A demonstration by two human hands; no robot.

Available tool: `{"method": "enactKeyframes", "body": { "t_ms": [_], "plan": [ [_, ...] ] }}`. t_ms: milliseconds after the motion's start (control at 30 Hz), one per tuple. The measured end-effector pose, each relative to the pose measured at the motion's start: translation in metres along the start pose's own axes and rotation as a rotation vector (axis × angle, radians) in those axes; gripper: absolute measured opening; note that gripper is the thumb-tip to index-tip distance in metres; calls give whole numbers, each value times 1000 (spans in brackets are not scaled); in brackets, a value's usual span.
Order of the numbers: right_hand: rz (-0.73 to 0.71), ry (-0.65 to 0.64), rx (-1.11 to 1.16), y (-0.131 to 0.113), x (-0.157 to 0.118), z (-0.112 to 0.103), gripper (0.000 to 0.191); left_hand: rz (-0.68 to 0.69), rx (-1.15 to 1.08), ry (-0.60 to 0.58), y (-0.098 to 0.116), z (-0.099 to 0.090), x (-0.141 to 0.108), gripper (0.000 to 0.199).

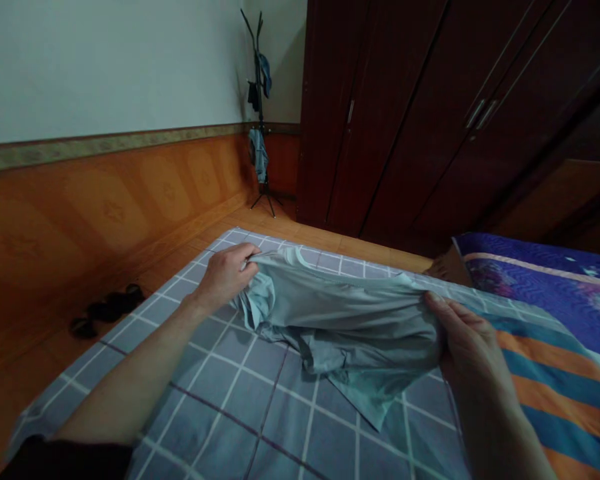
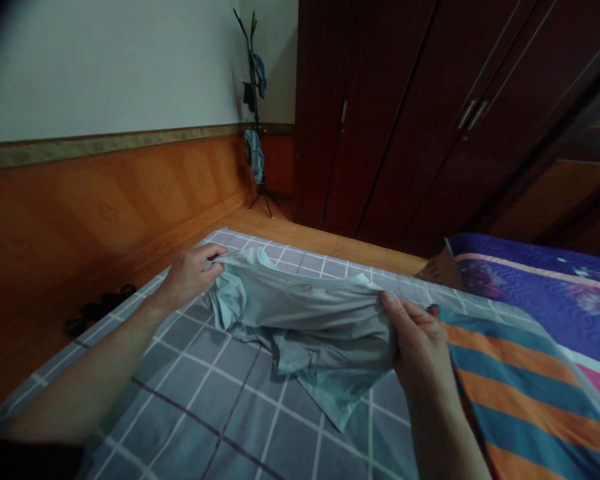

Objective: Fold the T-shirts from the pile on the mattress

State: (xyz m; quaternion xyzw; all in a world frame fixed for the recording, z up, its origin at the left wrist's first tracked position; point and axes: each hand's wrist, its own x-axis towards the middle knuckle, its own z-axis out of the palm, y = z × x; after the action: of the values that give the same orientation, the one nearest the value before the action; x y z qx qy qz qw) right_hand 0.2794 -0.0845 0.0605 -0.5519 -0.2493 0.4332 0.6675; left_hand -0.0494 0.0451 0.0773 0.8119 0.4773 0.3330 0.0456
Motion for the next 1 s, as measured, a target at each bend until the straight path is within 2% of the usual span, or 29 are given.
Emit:
{"method": "enactKeyframes", "body": {
  "t_ms": [100, 233, 367, 467, 567, 667, 733, 833, 900, 1000],
  "plan": [
    [-11, 27, 36, -2, 0, -1, 26, -27, -210, 32, 8, -1, 16, 22],
    [-13, 62, 70, -4, 3, -3, 26, -53, -458, 38, 14, 5, 23, 21],
    [-23, 46, 51, -3, 7, -5, 25, -86, -571, 27, 14, 9, 21, 20],
    [-58, 4, -16, 0, 6, -8, 26, -108, -598, -4, 14, 3, 12, 20],
    [-165, -100, -236, 2, -3, -17, 25, -113, -593, -154, 10, -11, -10, 17],
    [-344, -315, -583, 4, -21, -31, 16, -88, -574, -384, 2, -22, -43, 10],
    [-439, -514, -752, 7, -36, -41, 13, -45, -549, -547, -4, -22, -69, 7],
    [-450, -730, -938, 20, -59, -53, 17, 26, -475, -774, -11, -12, -109, 17],
    [-429, -788, -1056, 34, -71, -59, 20, 54, -408, -875, -13, -4, -130, 24],
    [-456, -813, -1171, 58, -85, -68, 22, 76, -296, -922, -11, 0, -152, 30]
  ]
}}
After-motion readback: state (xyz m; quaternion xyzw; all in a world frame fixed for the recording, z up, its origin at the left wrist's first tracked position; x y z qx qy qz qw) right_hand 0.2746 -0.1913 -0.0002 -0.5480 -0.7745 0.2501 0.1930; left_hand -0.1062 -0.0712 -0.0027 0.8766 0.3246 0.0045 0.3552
